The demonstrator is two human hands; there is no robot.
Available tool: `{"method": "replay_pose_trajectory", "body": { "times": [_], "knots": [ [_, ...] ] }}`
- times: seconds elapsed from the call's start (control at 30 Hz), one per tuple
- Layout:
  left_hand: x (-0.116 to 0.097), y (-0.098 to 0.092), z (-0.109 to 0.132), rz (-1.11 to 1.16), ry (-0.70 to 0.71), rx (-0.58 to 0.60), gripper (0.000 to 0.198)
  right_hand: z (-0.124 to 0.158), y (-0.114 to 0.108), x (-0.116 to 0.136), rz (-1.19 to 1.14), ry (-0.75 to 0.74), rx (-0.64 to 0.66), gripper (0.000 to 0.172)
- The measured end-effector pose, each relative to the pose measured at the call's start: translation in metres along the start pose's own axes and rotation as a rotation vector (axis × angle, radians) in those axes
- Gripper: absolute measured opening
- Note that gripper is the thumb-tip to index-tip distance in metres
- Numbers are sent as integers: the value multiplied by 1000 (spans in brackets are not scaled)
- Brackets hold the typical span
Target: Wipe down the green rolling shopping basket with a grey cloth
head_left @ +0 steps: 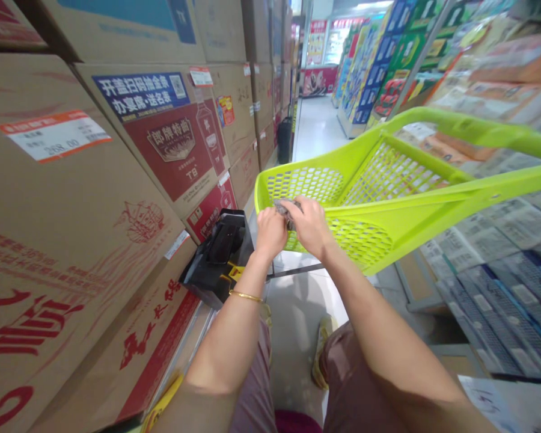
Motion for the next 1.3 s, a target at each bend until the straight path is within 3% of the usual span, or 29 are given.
{"method": "replay_pose_trajectory", "body": {
  "times": [0.2,0.47,0.6,0.77,0.9,1.1,1.3],
  "knots": [
    [2,-2,-1,-31,40,10,27,6,-21,-34,18,-45,36,38],
    [1,-1,-2,-27,40,0,29,18,-59,-75,38,48,-105,35],
    [-1,-1,-2,-20,15,-7,29,14,-42,-60,49,66,-73,36],
    [-3,1,-2,-33,-5,-14,26,3,-11,-12,21,28,-7,37],
    [-1,3,-2,-30,2,-29,27,-3,-5,7,-5,30,-31,39],
    [5,-1,-2,-24,71,6,25,-3,-12,-13,-17,-54,74,41],
    [17,-7,-2,-7,118,-26,25,4,-37,-46,20,-1,46,38]
  ]
}}
Point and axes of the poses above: each hand's wrist, its own z-axis away from the middle knuckle, its own y-axis out of the palm, x = y × z, the point moved 4 cm from there along -z, towards the middle knuckle, and after that the axes turned 14 degrees about -x, right-handed, at the moved point
